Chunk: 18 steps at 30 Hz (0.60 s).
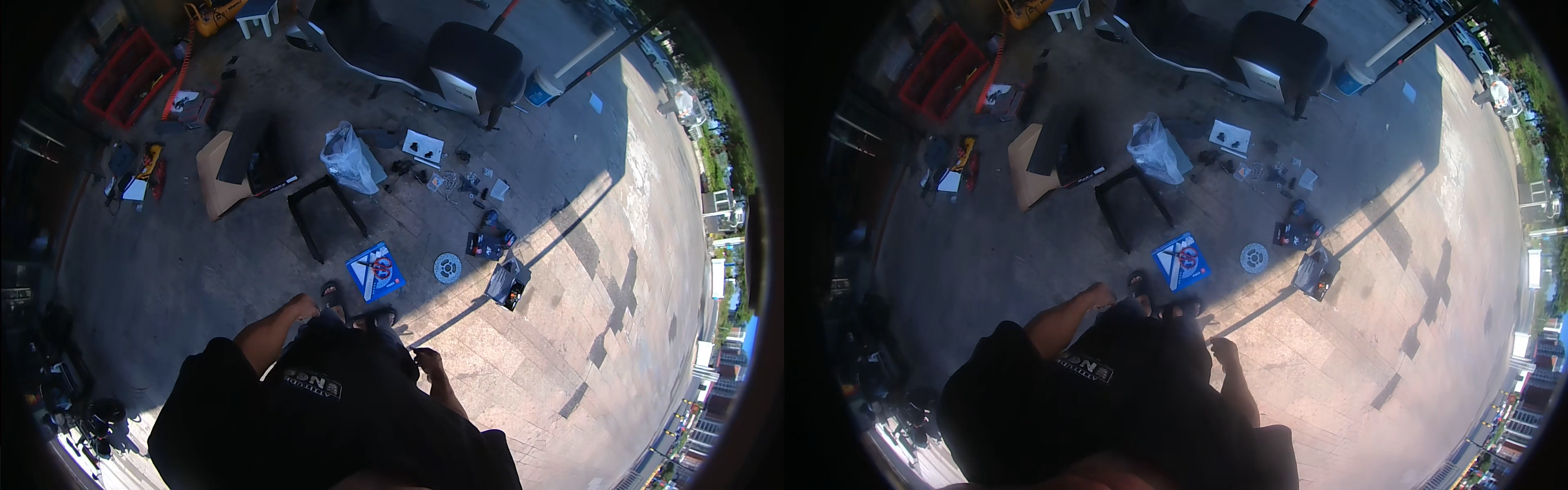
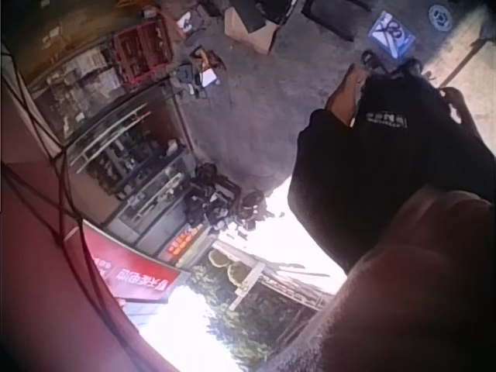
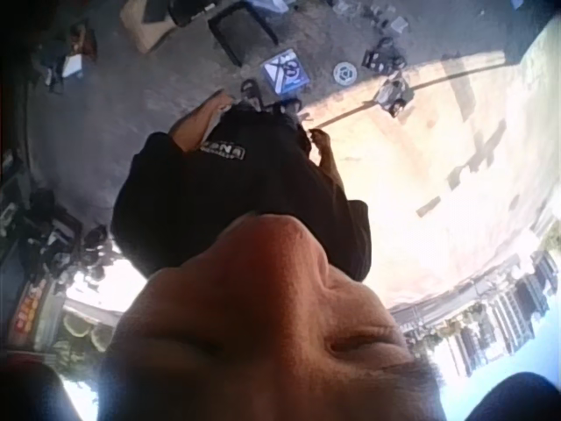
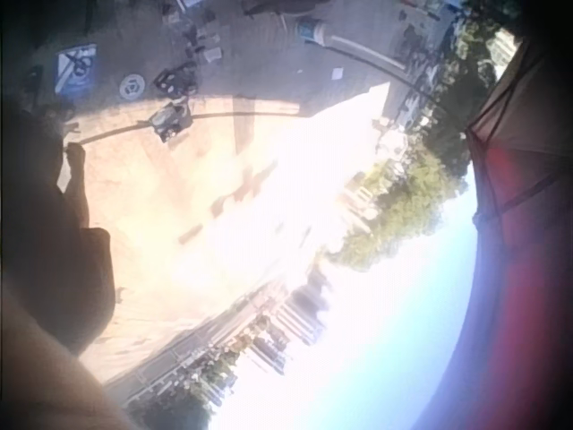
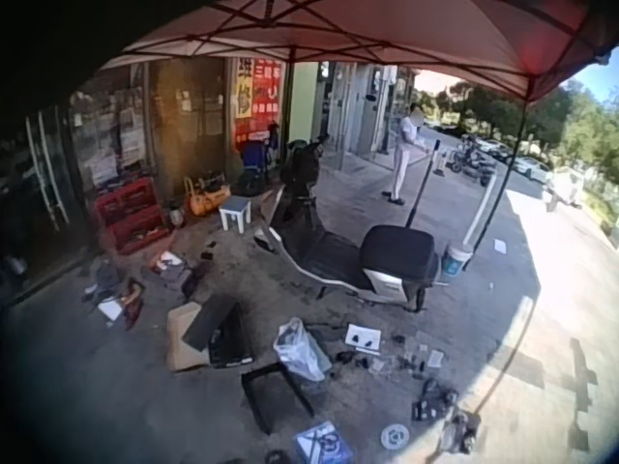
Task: The person assembles a black metal frame by hand, inserting bolts and tightening them with a cordless impact driver. They handle multiple small parts and the frame, moving between the floor and a nearby tool cart.
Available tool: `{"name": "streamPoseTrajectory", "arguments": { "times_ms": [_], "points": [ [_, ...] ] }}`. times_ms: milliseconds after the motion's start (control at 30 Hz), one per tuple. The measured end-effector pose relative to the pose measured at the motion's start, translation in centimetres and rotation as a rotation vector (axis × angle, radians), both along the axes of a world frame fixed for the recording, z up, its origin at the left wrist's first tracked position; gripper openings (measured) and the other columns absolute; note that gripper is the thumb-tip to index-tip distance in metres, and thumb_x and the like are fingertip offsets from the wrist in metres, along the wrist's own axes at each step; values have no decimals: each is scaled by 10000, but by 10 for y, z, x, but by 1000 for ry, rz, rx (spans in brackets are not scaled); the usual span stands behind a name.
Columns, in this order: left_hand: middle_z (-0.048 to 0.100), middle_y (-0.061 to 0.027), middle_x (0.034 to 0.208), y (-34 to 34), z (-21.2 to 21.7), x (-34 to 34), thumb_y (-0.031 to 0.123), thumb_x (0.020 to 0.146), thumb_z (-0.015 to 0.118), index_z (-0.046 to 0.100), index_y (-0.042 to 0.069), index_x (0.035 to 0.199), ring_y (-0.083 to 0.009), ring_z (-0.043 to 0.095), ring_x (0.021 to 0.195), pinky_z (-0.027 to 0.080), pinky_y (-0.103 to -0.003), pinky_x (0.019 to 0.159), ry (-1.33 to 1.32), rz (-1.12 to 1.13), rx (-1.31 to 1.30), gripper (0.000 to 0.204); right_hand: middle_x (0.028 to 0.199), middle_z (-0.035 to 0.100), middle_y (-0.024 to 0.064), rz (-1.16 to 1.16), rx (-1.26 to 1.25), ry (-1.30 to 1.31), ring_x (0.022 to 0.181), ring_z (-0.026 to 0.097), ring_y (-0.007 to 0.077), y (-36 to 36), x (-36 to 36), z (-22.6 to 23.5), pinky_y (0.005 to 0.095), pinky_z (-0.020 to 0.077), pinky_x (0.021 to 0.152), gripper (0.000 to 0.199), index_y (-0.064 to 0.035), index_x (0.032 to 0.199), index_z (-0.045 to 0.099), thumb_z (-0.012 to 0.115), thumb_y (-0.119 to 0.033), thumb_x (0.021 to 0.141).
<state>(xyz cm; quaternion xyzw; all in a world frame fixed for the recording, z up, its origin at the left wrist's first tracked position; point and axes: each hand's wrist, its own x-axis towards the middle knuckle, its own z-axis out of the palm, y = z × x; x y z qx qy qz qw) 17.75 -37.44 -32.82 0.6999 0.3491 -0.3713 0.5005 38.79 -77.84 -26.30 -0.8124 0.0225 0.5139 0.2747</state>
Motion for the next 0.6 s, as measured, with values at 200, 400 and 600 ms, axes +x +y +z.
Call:
{"name": "streamPoseTrajectory", "arguments": {
  "times_ms": [200,400,600],
  "points": [
    [657,-135,723,-5,-13,-5,306,709,685,707,57,824,-266,630,593,500,-383,567,-146,-322,37,275,888,691,92,294,180,-302,805,658,225,-33,-10,-19,330,523,733,208,-75,926,696,509,-130,853],
    [686,-125,857,11,16,17,350,731,667,715,95,921,-267,652,734,513,-371,690,-29,-483,13,322,926,687,105,427,96,-368,876,655,244,-24,13,-1,355,523,756,176,-100,918,692,544,-132,828],
    [694,-118,886,3,24,26,388,745,647,722,110,937,-260,649,760,507,-398,735,-21,-583,-71,346,1034,678,136,356,83,-168,914,664,263,15,75,20,348,517,801,318,-89,1078,673,648,-218,788]
  ]
}}
